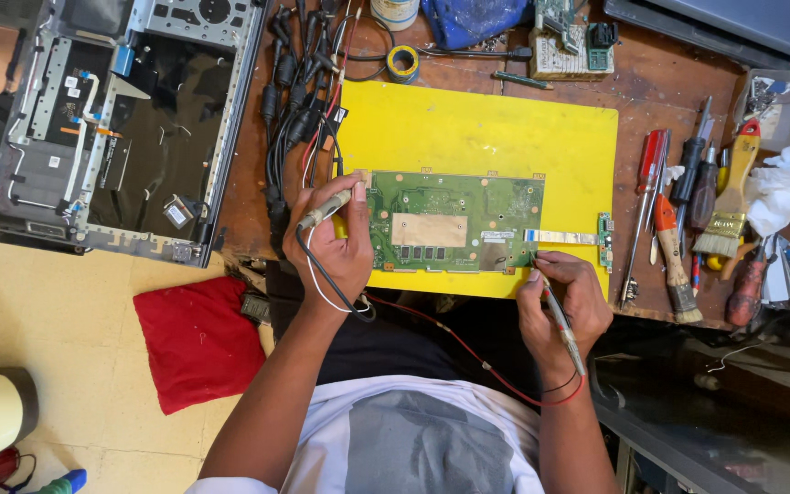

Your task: The person uses a multimeter to test points on a green circuit board placed on a yellow mat. They flip the board over to test the other side and continue probing various components with the multimeter probes.

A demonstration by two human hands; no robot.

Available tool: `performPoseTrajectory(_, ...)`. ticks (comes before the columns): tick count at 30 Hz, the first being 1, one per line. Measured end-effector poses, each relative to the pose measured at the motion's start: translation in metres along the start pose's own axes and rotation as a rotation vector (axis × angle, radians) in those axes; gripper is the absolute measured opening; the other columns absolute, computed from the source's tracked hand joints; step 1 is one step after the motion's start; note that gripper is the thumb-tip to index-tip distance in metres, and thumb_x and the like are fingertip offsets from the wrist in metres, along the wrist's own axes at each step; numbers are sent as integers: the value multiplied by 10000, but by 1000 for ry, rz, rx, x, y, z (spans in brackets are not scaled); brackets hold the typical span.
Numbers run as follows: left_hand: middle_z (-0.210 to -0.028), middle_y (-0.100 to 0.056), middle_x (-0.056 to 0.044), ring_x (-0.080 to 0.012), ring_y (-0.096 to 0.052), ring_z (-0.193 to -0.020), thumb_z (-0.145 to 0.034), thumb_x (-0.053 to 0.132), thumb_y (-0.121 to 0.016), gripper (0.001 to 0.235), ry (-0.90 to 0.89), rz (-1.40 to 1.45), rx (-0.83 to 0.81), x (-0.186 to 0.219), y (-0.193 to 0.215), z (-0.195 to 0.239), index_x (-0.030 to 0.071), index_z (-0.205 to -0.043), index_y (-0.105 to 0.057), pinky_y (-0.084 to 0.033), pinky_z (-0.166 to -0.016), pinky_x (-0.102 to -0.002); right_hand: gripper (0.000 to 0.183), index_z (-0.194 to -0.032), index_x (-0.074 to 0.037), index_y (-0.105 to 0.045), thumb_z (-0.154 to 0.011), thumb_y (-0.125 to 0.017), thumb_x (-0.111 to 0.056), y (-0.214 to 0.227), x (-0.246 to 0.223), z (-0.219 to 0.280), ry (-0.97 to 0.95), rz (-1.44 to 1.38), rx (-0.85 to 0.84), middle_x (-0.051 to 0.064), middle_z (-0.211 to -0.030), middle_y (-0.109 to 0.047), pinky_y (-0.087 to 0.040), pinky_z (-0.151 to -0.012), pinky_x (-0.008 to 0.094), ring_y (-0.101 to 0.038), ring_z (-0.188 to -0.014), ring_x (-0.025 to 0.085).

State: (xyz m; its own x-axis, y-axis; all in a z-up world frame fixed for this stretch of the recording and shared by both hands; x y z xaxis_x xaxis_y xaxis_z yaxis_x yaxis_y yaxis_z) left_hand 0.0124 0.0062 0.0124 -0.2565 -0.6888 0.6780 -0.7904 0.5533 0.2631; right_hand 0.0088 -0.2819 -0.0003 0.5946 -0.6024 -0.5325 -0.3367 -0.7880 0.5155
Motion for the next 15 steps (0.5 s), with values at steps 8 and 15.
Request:
performPoseTrajectory(8,-919,-777,-62,-299,-783,-817,-1024,65,-782,61,-41,-11,22,-1,-1,0,78,-1073,-816,-631,-837,-375,64,-969,-1,-694,-1017,-735,-13,2,0,2,-44,11,15,161,-970,-772,-615,-832,430,-783,-907,400)
performPoseTrajectory(15,-895,-762,-57,-305,-787,-812,-1021,83,-791,60,-19,2,38,2,-1,-1,89,-1075,-818,-639,-817,-395,71,-946,15,-708,-1009,-741,6,2,0,-1,-17,-20,10,163,-942,-769,-620,-849,431,-791,-905,402)
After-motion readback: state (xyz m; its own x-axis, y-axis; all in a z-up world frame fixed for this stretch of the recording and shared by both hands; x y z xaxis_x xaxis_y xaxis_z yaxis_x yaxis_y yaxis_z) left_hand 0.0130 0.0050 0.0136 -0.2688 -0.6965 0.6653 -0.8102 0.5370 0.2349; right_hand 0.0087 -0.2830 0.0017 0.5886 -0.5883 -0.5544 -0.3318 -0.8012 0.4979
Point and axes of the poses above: each hand's wrist, its own z-axis away from the middle knuckle, its own y-axis out of the back of the hand, x = y × z, the point moved 2 cm from there along -z, towards the middle knuckle
